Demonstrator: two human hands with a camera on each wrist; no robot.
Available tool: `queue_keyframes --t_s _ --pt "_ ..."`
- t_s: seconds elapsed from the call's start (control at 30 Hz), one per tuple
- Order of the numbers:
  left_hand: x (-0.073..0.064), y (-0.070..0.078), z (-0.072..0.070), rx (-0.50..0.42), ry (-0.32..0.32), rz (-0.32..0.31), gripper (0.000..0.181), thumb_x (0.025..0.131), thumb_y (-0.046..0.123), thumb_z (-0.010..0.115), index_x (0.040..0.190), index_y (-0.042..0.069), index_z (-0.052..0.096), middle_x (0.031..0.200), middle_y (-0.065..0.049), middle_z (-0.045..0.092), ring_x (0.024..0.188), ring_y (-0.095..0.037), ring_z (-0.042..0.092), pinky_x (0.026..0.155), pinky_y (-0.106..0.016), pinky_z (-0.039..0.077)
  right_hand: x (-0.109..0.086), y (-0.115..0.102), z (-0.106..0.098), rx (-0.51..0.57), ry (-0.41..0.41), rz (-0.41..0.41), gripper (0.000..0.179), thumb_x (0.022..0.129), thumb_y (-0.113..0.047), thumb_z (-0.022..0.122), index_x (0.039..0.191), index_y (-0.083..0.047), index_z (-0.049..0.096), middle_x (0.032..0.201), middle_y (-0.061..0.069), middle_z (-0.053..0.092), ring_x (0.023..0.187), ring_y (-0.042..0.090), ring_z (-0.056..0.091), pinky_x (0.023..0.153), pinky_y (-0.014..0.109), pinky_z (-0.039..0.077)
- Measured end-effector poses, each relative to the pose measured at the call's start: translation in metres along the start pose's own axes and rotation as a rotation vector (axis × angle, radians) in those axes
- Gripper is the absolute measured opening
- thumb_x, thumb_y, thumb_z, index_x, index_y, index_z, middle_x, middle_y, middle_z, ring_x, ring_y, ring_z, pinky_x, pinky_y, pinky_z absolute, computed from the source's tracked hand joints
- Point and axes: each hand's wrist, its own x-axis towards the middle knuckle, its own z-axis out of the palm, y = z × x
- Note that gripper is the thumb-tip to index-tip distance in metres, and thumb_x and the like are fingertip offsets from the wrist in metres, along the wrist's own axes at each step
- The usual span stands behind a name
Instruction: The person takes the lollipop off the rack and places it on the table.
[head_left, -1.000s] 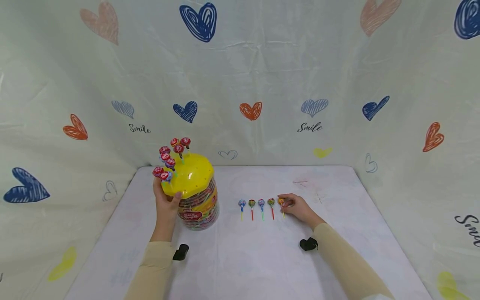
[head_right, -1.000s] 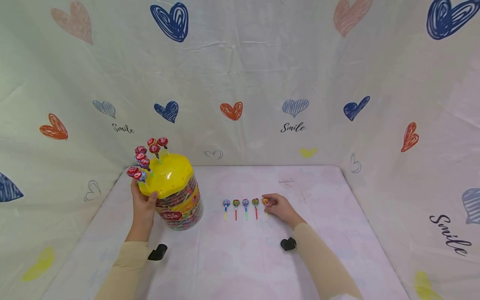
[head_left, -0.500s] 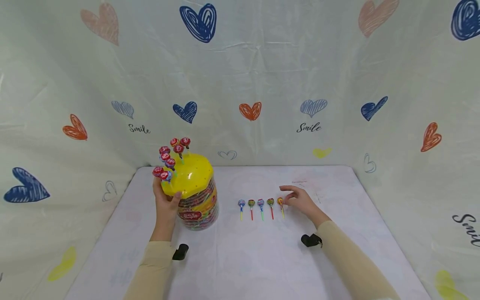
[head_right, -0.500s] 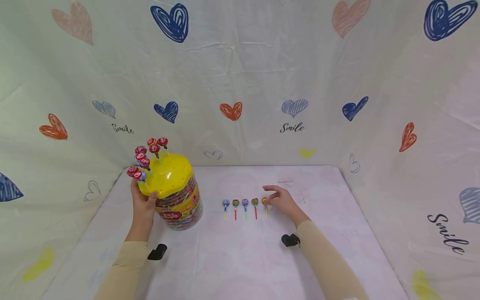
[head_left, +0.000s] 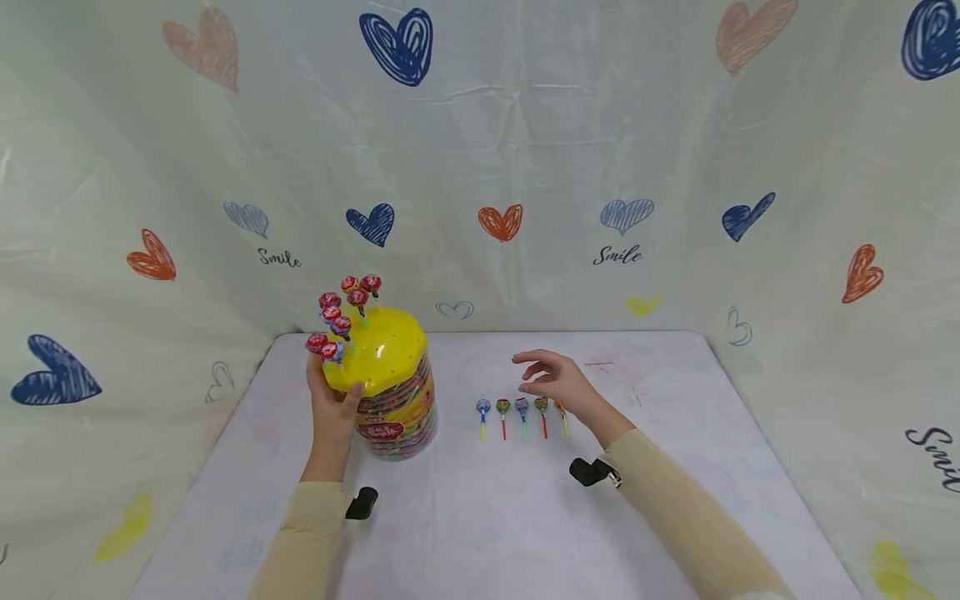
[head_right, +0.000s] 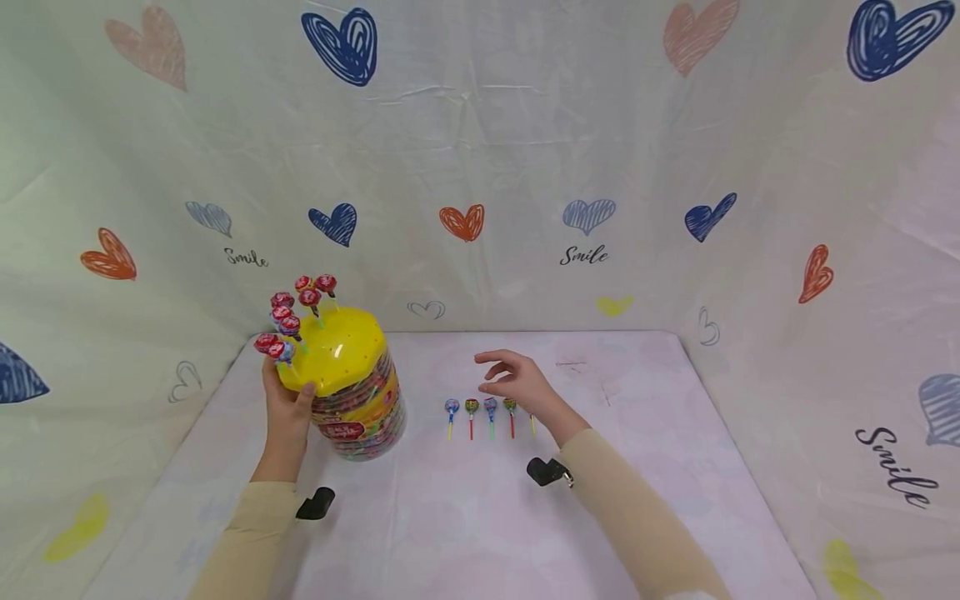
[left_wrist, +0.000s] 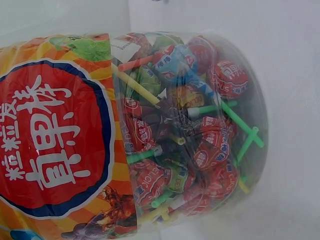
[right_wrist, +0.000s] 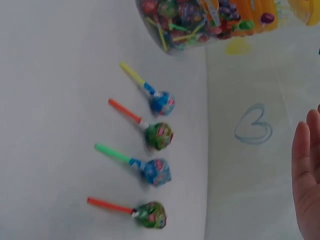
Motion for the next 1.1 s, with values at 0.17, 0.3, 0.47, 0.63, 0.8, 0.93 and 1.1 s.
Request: queue_keyframes --t_s 0.17,0.3,0.47,0.63,0.8,0.93,1.1 --pt "0.003 -0.016 -0.006 -0.005 -0.003 0.042 0.079 0.094 0.02 0.066 0.152 0.017 0.013 0.146 -0.001 0.034 0.131 -0.018 0.035 0.11 -0.021 0.031 0.008 -0.018 0.021 0.038 -0.052 -0.083 0.046 0.085 0.0 0.073 0.129 -0.001 0.06 0.125 0.013 0.057 0.103 0.043 0.054 0.077 0.032 0.057" --pt "0.002 -0.019 -0.006 -0.006 -0.003 0.064 0.08 0.093 0.025 0.067 0.152 0.019 0.014 0.147 -0.002 0.033 0.132 -0.02 0.034 0.11 -0.022 0.03 0.01 -0.039 0.037 0.051 -0.078 -0.137 0.045 0.085 0.003 0.072 0.128 0.002 0.059 0.126 0.014 0.058 0.104 0.038 0.055 0.08 0.031 0.055" --pt "0.002 -0.018 -0.006 -0.004 -0.003 0.065 0.08 0.093 0.025 0.067 0.153 0.018 0.013 0.147 -0.003 0.032 0.132 -0.02 0.034 0.11 -0.021 0.03 0.009 -0.074 0.053 0.031 -0.095 -0.199 0.042 0.086 0.006 0.069 0.126 0.006 0.058 0.128 0.017 0.057 0.105 0.038 0.055 0.086 0.032 0.053" --pt "0.001 -0.019 -0.007 0.012 0.006 0.06 0.08 0.093 0.026 0.067 0.152 0.019 0.014 0.148 -0.003 0.032 0.132 -0.02 0.034 0.11 -0.021 0.03 0.027 -0.078 0.068 0.079 -0.097 -0.237 0.042 0.087 0.008 0.068 0.128 0.004 0.059 0.129 0.016 0.057 0.106 0.037 0.054 0.089 0.034 0.052" --pt "0.0 -0.02 -0.008 0.0 0.022 0.037 0.079 0.094 0.025 0.067 0.152 0.021 0.014 0.148 -0.002 0.032 0.132 -0.019 0.034 0.111 -0.022 0.029 0.043 -0.081 0.082 0.122 -0.118 -0.298 0.043 0.087 0.005 0.069 0.128 0.002 0.059 0.129 0.016 0.058 0.108 0.037 0.055 0.093 0.043 0.05" --pt "-0.001 -0.013 -0.006 0.026 0.025 0.002 0.077 0.095 0.019 0.064 0.153 0.018 0.012 0.148 0.0 0.031 0.132 -0.016 0.033 0.111 -0.02 0.029 0.05 -0.093 0.095 0.158 -0.13 -0.344 0.042 0.087 0.005 0.069 0.127 0.003 0.059 0.128 0.015 0.058 0.11 0.032 0.056 0.097 0.045 0.048" --pt "-0.002 -0.002 0.0 0.032 0.021 -0.014 0.076 0.096 0.018 0.063 0.153 0.018 0.012 0.147 0.0 0.031 0.131 -0.016 0.033 0.109 -0.019 0.03 0.057 -0.106 0.108 0.192 -0.145 -0.365 0.041 0.087 0.006 0.068 0.127 0.003 0.058 0.127 0.013 0.059 0.113 0.024 0.057 0.099 0.041 0.047"
